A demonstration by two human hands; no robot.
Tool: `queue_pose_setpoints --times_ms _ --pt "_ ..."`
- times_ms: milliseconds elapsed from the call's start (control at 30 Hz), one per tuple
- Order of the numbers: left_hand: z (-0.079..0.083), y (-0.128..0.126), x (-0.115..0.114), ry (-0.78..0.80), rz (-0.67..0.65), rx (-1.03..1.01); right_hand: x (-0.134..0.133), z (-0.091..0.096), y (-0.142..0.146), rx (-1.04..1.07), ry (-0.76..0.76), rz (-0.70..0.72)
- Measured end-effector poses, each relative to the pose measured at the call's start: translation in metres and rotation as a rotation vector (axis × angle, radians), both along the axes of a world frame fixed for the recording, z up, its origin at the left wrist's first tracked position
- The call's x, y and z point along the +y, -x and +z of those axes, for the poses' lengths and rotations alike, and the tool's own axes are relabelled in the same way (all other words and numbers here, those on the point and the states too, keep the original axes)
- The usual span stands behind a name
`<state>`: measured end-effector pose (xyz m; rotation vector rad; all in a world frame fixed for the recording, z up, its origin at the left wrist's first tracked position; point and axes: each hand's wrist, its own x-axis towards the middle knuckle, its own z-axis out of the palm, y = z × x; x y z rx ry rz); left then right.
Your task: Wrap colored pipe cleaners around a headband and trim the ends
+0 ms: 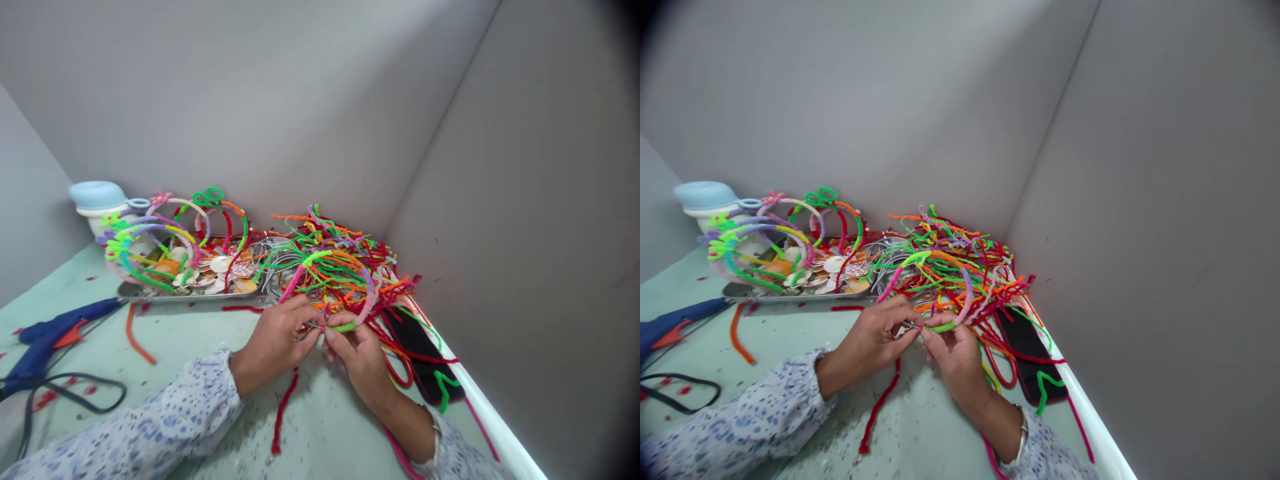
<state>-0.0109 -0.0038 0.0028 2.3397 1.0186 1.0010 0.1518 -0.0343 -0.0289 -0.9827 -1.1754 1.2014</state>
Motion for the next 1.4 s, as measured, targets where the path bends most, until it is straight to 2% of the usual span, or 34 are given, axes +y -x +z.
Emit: queue_pose_setpoints --times_ms 233,567,733,833,900,967,1033,1100,1167,1200,1267,1400 --pt "-0.006 0.001 0.0 -0.111 0.031 0.018 -0.002 0.021 0.003 -0.077 0.202 0.007" --pt "0.0 -0.004 -0.005 0.056 0.027 -0.078 0.003 0.021 -0.001 -0.088 0.199 -0.005" --pt "0.007 -0.004 -0.005 0.214 0.041 -0.188 0.003 0.032 -0.011 -0.092 0.059 0.075" --pt "0.012 -0.005 -0.006 0.325 0.031 -0.241 0.004 0.04 -0.016 -0.1 0.04 0.114" --pt "0.016 -0.006 -0.006 0.412 0.018 -0.287 0.005 0.046 -0.02 -0.186 0.028 0.137" --pt "0.021 -0.006 -0.004 0.509 0.007 -0.335 0.005 0.052 -0.025 -0.359 -0.017 0.109" --pt "0.026 -0.005 -0.003 0.593 0.007 -0.363 0.004 0.06 -0.031 -0.584 -0.156 -0.02" --pt "0.031 -0.004 -0.002 0.656 0.014 -0.355 0.002 0.068 -0.036 -0.751 -0.399 -0.183" --pt "0.036 -0.003 -0.002 0.703 -0.009 -0.325 0.0 0.074 -0.038 -0.852 -0.662 -0.233" --pt "0.037 -0.002 -0.003 0.719 -0.035 -0.306 -0.001 0.077 -0.038 -0.892 -0.741 -0.205" --pt "0.038 -0.001 -0.005 0.733 -0.085 -0.267 -0.002 0.078 -0.037 -0.95 -0.783 -0.095" --pt "0.035 0.001 -0.007 0.777 -0.099 -0.211 -0.005 0.075 -0.033 -0.985 -0.682 0.076"
